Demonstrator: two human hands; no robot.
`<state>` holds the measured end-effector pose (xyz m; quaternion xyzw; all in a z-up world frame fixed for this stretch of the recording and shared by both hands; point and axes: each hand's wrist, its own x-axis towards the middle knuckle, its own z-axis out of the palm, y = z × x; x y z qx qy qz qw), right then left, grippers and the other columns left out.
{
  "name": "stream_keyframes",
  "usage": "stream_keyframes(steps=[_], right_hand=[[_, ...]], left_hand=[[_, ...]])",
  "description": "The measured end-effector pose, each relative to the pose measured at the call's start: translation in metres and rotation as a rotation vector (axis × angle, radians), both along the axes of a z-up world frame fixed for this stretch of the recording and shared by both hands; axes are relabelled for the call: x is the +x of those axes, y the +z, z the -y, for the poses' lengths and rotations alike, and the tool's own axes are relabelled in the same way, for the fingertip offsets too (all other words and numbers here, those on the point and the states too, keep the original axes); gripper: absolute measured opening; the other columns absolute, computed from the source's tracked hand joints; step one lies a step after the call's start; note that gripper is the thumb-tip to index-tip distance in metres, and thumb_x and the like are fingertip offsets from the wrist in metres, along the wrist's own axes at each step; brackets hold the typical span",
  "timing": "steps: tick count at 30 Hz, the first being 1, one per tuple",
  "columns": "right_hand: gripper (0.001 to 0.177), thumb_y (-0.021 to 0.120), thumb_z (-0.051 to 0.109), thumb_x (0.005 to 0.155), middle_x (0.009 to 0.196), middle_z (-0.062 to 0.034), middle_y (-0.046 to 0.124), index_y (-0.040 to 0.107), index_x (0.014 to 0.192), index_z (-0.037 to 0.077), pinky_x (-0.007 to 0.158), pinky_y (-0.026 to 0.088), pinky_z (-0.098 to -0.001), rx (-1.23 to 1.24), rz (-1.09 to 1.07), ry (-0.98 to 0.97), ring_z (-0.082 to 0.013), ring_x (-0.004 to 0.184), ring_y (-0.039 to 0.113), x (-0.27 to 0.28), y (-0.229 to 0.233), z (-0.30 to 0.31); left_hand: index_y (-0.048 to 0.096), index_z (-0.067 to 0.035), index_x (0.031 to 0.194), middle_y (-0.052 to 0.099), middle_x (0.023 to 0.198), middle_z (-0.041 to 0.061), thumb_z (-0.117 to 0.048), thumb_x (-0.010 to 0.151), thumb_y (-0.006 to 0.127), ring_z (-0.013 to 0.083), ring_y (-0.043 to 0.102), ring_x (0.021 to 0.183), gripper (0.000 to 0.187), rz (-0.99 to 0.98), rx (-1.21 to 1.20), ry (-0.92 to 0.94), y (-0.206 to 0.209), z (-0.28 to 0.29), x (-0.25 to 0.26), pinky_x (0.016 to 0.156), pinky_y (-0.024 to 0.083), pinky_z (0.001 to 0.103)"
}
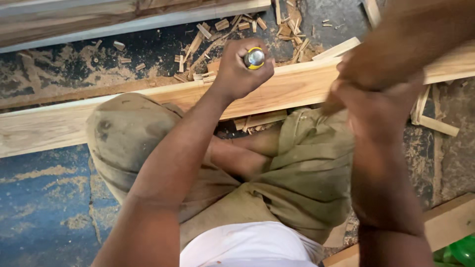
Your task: The person sits on the floor and uses a chisel and wooden mallet to carve a groove into a long wooden plank. They repeatedly strike the chisel to remove wood shavings and periodically flip the plank to work on different sections.
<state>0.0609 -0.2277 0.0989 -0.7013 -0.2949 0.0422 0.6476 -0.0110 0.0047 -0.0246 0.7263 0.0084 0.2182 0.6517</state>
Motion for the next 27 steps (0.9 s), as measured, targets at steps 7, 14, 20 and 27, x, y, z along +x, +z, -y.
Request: stream_keyframes(steps=[7, 14, 20, 27], right_hand=[[0.048, 0.083, -0.003, 0.067, 0.088, -0.0153, 0.07, 0.069, 0.112, 0.001, 0.07, 0.059, -0.0428, -0.857, 1.04, -0.143, -0.0299, 0.082, 0.07, 0.005, 0.007, -0.013], [0.052, 0.076, -0.004, 0.072, 0.099, -0.01, 0.066, 0.059, 0.121, -0.001, 0.078, 0.057, -0.0359, -0.113, -0.408, -0.066, -0.0222, 0.087, 0.067, 0.001, -0.054, -0.018], [0.044, 0.067, -0.004, 0.07, 0.09, -0.0122, 0.068, 0.059, 0.114, -0.005, 0.072, 0.058, -0.0372, -0.132, -0.845, -0.197, -0.0253, 0.079, 0.068, 0.026, -0.115, 0.014], [0.033, 0.061, 0.007, 0.075, 0.088, -0.0134, 0.065, 0.059, 0.108, 0.001, 0.073, 0.058, -0.0403, -0.143, -1.065, -0.127, -0.0262, 0.078, 0.065, 0.05, -0.135, 0.027]], left_hand=[[0.065, -0.004, 0.087, 0.069, 0.078, 0.004, -0.007, 0.089, 0.074, 0.0128, 0.066, 0.071, 0.01, 0.093, 0.069, 0.01, 0.007, 0.003, 0.004, 0.065, 0.053, 0.029], [0.063, -0.008, 0.078, 0.065, 0.067, -0.001, -0.009, 0.1, 0.067, 0.0078, 0.064, 0.057, 0.022, 0.072, -0.128, 0.368, -0.013, -0.003, 0.018, 0.051, 0.049, 0.026], [0.062, -0.003, 0.089, 0.064, 0.076, 0.002, -0.007, 0.102, 0.074, 0.0072, 0.059, 0.067, 0.019, 0.051, -0.128, 0.045, 0.028, -0.053, -0.035, 0.057, 0.047, 0.025], [0.062, -0.005, 0.085, 0.065, 0.08, 0.001, -0.007, 0.095, 0.077, 0.0066, 0.06, 0.07, 0.018, 0.063, -0.084, 0.066, 0.028, -0.064, -0.039, 0.061, 0.049, 0.025]])
